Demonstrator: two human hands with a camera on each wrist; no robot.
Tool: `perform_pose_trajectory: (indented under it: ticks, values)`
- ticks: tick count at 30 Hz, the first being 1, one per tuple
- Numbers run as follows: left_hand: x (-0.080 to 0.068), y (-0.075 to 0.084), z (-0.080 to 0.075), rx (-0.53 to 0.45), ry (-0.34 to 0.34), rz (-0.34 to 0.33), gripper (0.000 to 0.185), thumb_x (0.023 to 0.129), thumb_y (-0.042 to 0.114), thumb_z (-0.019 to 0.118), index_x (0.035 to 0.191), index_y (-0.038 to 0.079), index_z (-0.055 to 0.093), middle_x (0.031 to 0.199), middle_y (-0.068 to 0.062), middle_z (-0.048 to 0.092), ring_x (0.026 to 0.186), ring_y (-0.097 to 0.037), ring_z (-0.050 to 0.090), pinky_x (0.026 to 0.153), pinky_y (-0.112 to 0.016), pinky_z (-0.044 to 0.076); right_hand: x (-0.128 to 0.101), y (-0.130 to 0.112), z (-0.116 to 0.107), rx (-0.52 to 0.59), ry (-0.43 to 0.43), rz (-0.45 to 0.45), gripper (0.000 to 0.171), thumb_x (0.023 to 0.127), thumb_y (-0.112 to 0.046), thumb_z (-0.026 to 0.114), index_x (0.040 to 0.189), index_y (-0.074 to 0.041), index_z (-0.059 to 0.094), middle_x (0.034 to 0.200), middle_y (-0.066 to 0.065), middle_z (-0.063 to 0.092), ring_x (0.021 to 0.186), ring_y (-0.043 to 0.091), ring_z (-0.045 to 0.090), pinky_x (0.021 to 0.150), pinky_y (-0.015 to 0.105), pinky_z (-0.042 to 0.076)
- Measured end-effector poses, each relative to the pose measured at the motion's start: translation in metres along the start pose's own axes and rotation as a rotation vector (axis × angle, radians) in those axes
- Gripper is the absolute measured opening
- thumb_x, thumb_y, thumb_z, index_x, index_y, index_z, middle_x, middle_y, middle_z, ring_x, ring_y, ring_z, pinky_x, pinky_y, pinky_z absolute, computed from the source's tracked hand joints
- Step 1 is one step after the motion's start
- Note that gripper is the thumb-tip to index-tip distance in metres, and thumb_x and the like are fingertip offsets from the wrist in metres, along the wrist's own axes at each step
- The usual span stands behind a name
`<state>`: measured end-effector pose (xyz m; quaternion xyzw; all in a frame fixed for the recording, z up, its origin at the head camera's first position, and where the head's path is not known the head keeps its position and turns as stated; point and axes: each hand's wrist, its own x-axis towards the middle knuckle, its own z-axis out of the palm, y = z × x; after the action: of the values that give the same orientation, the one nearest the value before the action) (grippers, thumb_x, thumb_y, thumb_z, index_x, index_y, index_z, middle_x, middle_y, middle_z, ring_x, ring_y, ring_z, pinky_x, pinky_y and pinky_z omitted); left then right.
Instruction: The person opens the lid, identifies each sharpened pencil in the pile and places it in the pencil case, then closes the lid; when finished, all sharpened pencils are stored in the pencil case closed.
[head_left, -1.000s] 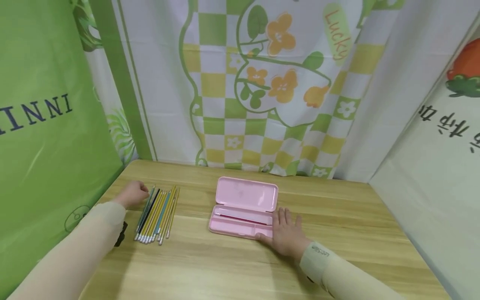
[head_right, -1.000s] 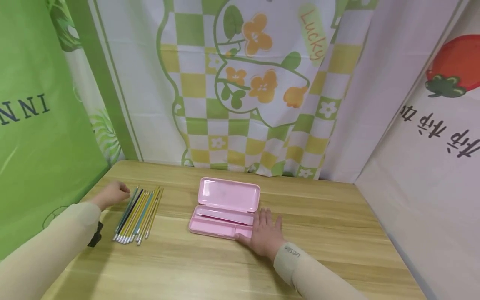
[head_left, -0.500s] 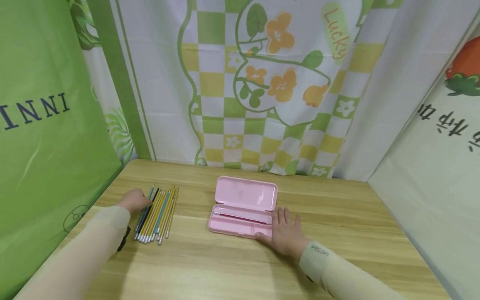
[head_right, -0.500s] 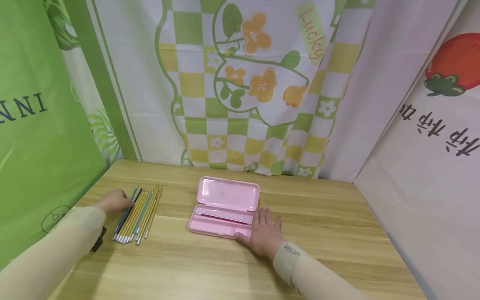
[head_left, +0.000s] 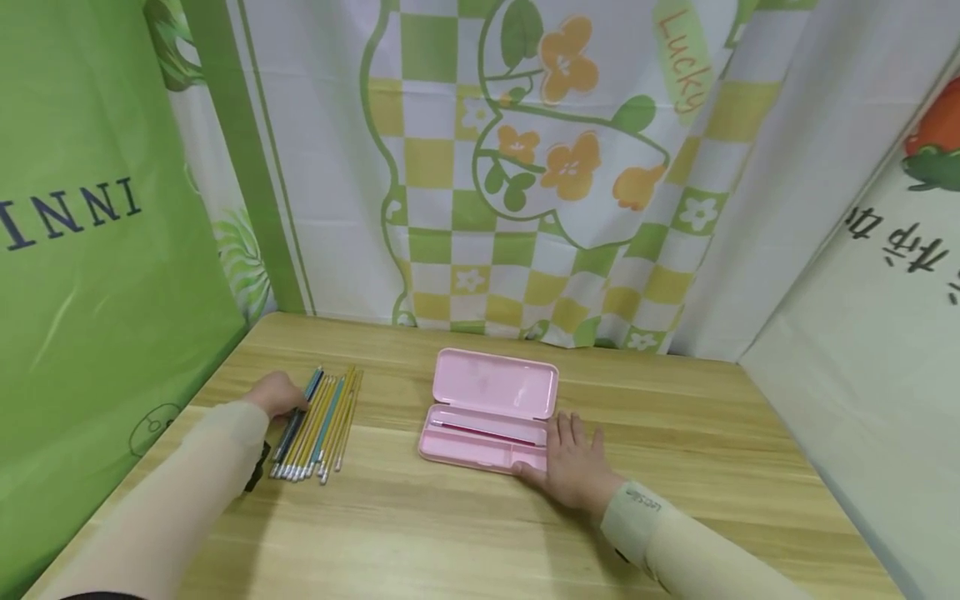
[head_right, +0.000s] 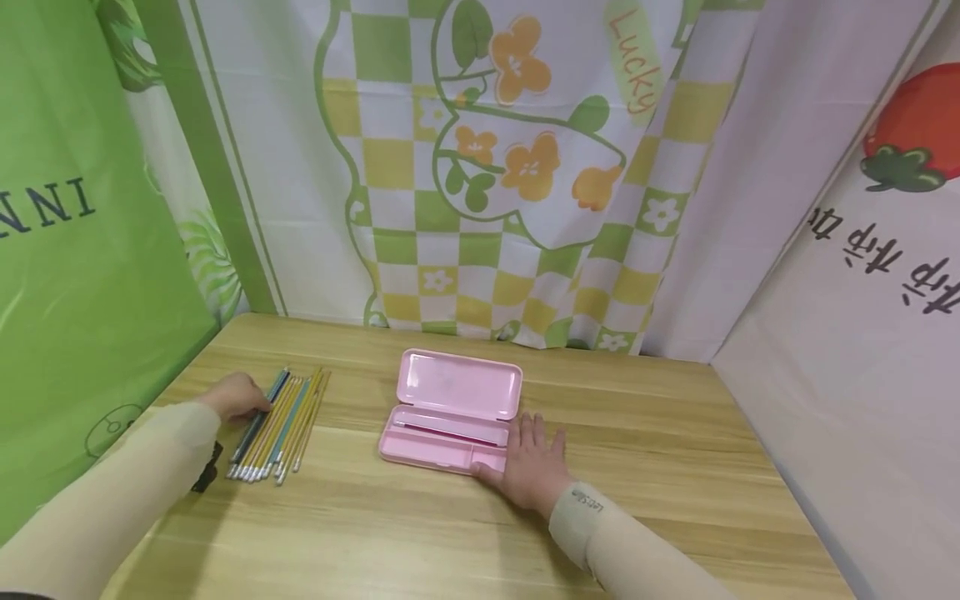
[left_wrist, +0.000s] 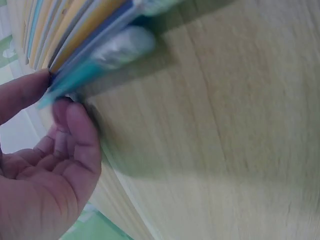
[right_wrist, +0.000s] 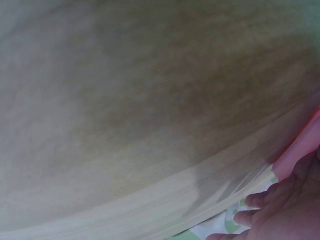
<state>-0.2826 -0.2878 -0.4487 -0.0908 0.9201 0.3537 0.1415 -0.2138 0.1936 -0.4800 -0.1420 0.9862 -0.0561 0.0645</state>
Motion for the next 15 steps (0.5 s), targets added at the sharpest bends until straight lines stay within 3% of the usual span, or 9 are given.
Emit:
perform_pose_trajectory:
  ticks: [7,12,15]
  values:
    - [-0.001,-0.005,-0.008,-0.071,-0.018,0.019,0.016,0.088,0.001,0.068,0.087,-0.004,0.053,0.079,-0.011,0.055,0.068,-0.019,0.054,0.060,-0.028,0.052,0.002,0.001,0.002,0.008,0.017,-0.008,0.115,0.093,-0.083,0.036,0.159,0.011,0.018,0.163,0.034,0.018,0.151,0.052,0.012,0.116,0.074,0.003]
    - [-0.002,0.001,-0.019,-0.150,-0.043,0.106,0.012,0.088,-0.001,0.064,0.085,-0.002,0.053,0.075,-0.004,0.052,0.063,-0.014,0.050,0.059,-0.025,0.050,0.002,0.002,0.003,0.002,0.023,-0.007,0.114,0.094,-0.081,0.037,0.158,0.011,0.019,0.163,0.034,0.018,0.151,0.052,0.012,0.116,0.074,0.004]
    - [-0.003,0.015,-0.022,-0.193,-0.069,0.166,0.012,0.091,-0.003,0.061,0.097,-0.013,0.058,0.076,-0.005,0.055,0.064,-0.012,0.052,0.060,-0.025,0.052,0.003,0.004,0.005,-0.002,0.037,-0.007,0.113,0.095,-0.080,0.037,0.158,0.011,0.019,0.163,0.034,0.018,0.151,0.052,0.013,0.115,0.075,0.004]
